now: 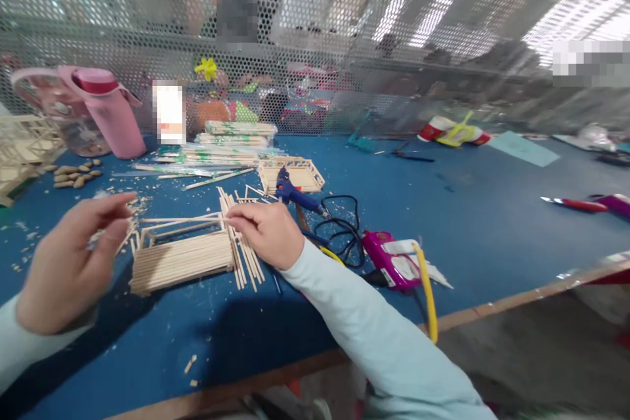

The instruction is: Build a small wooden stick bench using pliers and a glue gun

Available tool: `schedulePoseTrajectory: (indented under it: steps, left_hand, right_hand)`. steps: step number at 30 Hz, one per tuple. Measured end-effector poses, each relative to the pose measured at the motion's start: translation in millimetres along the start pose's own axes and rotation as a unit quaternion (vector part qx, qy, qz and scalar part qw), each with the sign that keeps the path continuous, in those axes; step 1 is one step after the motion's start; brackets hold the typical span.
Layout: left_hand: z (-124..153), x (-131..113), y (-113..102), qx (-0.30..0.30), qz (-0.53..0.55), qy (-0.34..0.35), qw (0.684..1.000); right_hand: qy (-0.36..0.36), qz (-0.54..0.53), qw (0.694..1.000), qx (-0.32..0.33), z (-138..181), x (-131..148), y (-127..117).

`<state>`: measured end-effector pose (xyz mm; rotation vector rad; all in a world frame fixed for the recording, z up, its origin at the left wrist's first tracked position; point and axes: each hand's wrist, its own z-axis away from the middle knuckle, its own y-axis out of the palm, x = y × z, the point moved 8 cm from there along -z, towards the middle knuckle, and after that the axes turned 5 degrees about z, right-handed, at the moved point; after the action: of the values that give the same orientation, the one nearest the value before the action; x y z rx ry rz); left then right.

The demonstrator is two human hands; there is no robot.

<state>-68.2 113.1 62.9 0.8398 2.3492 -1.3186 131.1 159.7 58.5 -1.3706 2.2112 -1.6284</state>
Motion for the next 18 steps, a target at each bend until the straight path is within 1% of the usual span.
schedulePoseTrajectory:
  steps: [1, 2, 4, 6, 7, 9, 11, 14, 16, 18]
  left_hand:
    - [1, 21, -2, 0.008, -0.006, -0.077, 0.997]
    - [4, 36, 2, 0.039, -0.014, -0.127, 0.991]
    - [11, 59, 15, 0.106, 0.006, -0.187, 0.977]
    - [19, 71, 32, 0.158, 0.086, -0.229, 0.957]
    - [23, 74, 40, 0.172, 0.143, -0.253, 0.941]
    - [29, 75, 54, 0.187, 0.258, -0.298, 0.900]
    - [32, 75, 64, 0.183, 0.345, -0.332, 0.859]
    - [35, 75, 75, 0.176, 0.421, -0.364, 0.811]
    - [35, 75, 80, 0.182, 0.451, -0.372, 0.791]
    - [35, 75, 84, 0.193, 0.469, -0.374, 0.776]
  right_hand:
    - [0.024, -0.015, 1.000, 0.004, 0, -10, 3]
    - [0.041, -0.029, 0.999, 0.013, 0, -17, 8]
    - [0.059, -0.052, 0.996, 0.032, 2, -25, 18]
    - [0.066, -0.070, 0.994, 0.047, 3, -28, 29]
    - [0.069, -0.077, 0.993, 0.055, 3, -28, 33]
    - [0.082, -0.087, 0.990, 0.072, 4, -29, 41]
    - [0.112, -0.097, 0.984, 0.095, 5, -32, 47]
    - [0.155, -0.128, 0.970, 0.138, 10, -36, 51]
    - [0.161, -0.162, 0.959, 0.169, 13, -34, 53]
    - [0.161, -0.181, 0.954, 0.178, 14, -35, 51]
